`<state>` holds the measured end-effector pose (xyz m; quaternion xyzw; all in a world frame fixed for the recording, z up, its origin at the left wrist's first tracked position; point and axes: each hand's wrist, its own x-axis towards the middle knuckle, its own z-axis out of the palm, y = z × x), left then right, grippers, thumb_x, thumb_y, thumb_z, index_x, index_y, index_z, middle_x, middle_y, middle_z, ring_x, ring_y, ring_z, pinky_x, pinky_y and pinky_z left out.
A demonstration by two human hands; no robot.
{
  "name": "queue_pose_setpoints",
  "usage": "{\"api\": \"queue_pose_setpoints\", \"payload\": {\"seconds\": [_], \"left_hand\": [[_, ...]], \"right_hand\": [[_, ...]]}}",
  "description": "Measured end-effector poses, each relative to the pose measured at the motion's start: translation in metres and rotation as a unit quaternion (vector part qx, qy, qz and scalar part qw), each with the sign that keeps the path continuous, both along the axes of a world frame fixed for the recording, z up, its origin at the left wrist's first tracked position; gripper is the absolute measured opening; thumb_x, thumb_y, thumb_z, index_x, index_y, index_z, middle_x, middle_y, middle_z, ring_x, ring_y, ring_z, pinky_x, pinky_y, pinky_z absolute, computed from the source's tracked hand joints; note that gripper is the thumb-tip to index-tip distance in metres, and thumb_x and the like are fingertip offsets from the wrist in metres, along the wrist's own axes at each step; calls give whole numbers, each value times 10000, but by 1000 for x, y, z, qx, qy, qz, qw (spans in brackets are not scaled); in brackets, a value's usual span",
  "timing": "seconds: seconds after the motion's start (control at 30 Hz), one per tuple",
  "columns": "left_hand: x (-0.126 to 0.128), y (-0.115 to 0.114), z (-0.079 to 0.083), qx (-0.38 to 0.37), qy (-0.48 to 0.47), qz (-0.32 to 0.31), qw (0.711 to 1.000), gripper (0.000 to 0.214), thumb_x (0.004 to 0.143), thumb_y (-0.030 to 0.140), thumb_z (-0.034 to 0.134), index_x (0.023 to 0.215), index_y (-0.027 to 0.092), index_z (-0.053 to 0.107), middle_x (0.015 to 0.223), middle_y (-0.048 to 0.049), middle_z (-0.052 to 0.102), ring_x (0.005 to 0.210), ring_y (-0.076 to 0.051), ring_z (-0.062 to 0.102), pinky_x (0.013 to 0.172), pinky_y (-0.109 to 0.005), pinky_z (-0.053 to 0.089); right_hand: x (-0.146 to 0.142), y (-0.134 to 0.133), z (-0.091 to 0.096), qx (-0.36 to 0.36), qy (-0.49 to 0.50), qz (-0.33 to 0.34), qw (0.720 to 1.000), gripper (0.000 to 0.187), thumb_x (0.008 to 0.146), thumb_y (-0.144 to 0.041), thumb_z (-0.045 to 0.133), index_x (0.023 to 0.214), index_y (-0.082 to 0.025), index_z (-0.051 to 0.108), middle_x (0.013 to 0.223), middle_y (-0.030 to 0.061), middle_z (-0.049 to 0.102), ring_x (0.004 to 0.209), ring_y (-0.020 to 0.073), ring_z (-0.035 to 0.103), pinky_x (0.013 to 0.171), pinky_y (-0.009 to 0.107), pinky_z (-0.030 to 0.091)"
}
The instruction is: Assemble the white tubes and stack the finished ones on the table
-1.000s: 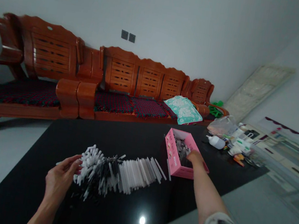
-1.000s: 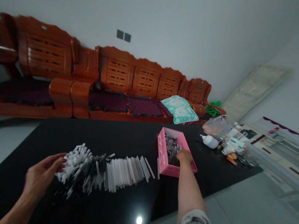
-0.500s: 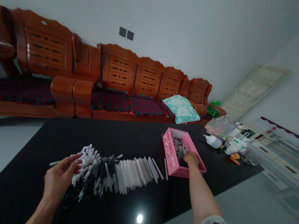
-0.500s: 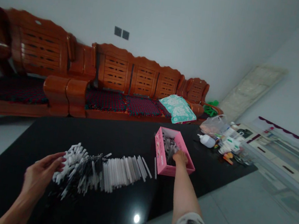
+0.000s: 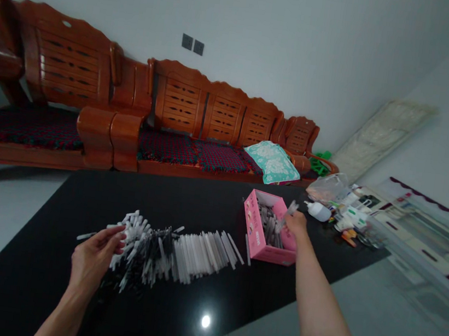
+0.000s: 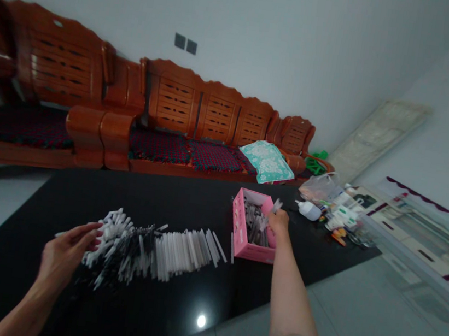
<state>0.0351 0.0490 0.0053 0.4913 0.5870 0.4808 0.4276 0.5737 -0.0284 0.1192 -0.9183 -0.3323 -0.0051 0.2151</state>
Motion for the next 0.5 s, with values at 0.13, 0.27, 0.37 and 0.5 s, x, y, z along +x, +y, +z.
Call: {"api": "queue_pose_setpoints", "payload": {"seconds": [0.13,0.27,0.37,0.5], "left_hand": [[2,-6,0,-3,-25,-13,1000,489,686,474,674,1057,157,705,815,-53,733,640,-185,666,592,-272,539],[10,-21,13,2,-103,-91,991,466,670,449,724,1015,135,721,806,-70,729,623,-175,640,565,-267,529],[14,-33,28,0,-175,-146,974,431,672,437,747,975,130,739,817,-95,727,659,-193,652,571,-279,538],[1,-42,43,0,-203,-203,958,428,736,447,717,1024,132,750,902,-138,728,781,-227,673,677,-314,551]], "right_hand": [[-29,6,34,142,77,70,984,322,862,-292,481,939,-28,649,647,136,693,504,188,648,483,257,501],[-113,15,41,271,249,228,901,331,818,-403,579,945,-100,621,696,85,696,517,168,643,445,238,493],[-197,20,26,274,463,353,765,322,771,-412,666,927,-138,601,711,51,694,479,147,612,374,204,431],[-298,26,-6,205,583,416,667,288,770,-379,680,889,-126,612,679,40,685,455,120,580,362,186,410]]}}
